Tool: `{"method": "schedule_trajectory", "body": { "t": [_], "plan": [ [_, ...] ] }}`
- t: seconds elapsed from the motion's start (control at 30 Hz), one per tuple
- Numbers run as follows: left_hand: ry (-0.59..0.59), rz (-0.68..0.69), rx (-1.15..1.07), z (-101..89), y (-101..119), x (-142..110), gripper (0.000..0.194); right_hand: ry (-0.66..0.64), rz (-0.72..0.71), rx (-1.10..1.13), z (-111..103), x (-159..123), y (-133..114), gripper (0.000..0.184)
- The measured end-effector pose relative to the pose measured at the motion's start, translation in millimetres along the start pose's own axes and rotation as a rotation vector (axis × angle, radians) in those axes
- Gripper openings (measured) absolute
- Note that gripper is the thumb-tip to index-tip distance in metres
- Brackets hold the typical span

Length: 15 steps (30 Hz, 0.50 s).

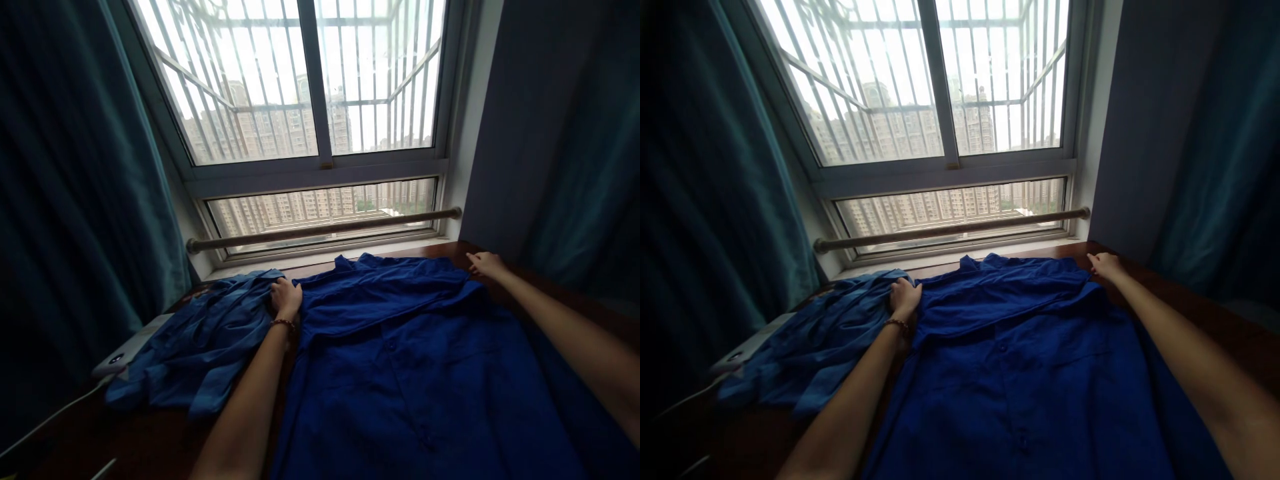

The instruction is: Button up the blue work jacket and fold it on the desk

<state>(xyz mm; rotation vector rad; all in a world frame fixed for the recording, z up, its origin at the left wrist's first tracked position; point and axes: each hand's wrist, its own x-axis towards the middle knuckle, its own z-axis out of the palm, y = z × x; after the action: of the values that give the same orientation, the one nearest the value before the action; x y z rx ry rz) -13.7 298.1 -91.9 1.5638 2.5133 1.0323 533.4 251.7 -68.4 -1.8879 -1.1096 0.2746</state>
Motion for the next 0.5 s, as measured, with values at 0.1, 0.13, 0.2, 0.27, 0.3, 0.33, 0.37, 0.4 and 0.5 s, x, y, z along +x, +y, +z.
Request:
{"method": "schedule_trajectory", "body": {
  "t": [0.1, 0.13, 0.2, 0.27, 0.3, 0.33, 0.37, 0.4, 0.5],
  "plan": [
    [-0.184, 0.268, 0.170, -9.0, 27.6, -16.7, 0.041, -0.047, 0.115, -0.060, 24.2, 2.0, -4.6, 0.024],
    [-0.284, 0.355, 0.176, -8.2, 37.0, -24.8, 0.038, -0.041, 0.140, -0.080, 30.7, 1.5, -6.2, 0.023],
    [-0.463, 0.506, 0.124, -0.6, 52.1, -43.5, 0.040, -0.011, 0.164, -0.101, 39.9, 0.0, -9.8, 0.023],
    [-0.565, 0.513, 0.097, 11.7, 58.3, -61.1, 0.051, 0.029, 0.147, -0.075, 43.5, -0.3, -15.2, 0.017],
    [-0.561, 0.473, 0.112, 18.0, 57.5, -67.5, 0.058, 0.050, 0.127, -0.046, 43.3, 0.7, -19.0, 0.013],
    [-0.539, 0.429, 0.134, 23.6, 54.2, -71.7, 0.065, 0.068, 0.102, -0.008, 41.8, 2.6, -23.2, 0.012],
    [-0.508, 0.397, 0.157, 28.1, 49.0, -73.3, 0.070, 0.085, 0.078, 0.036, 39.2, 5.3, -27.6, 0.017],
    [-0.479, 0.381, 0.176, 31.3, 42.4, -72.4, 0.074, 0.099, 0.057, 0.081, 35.6, 8.3, -31.6, 0.025],
    [-0.412, 0.403, 0.200, 34.0, 21.5, -59.6, 0.078, 0.095, 0.028, 0.170, 23.2, 13.0, -35.0, 0.036]
  ]
}}
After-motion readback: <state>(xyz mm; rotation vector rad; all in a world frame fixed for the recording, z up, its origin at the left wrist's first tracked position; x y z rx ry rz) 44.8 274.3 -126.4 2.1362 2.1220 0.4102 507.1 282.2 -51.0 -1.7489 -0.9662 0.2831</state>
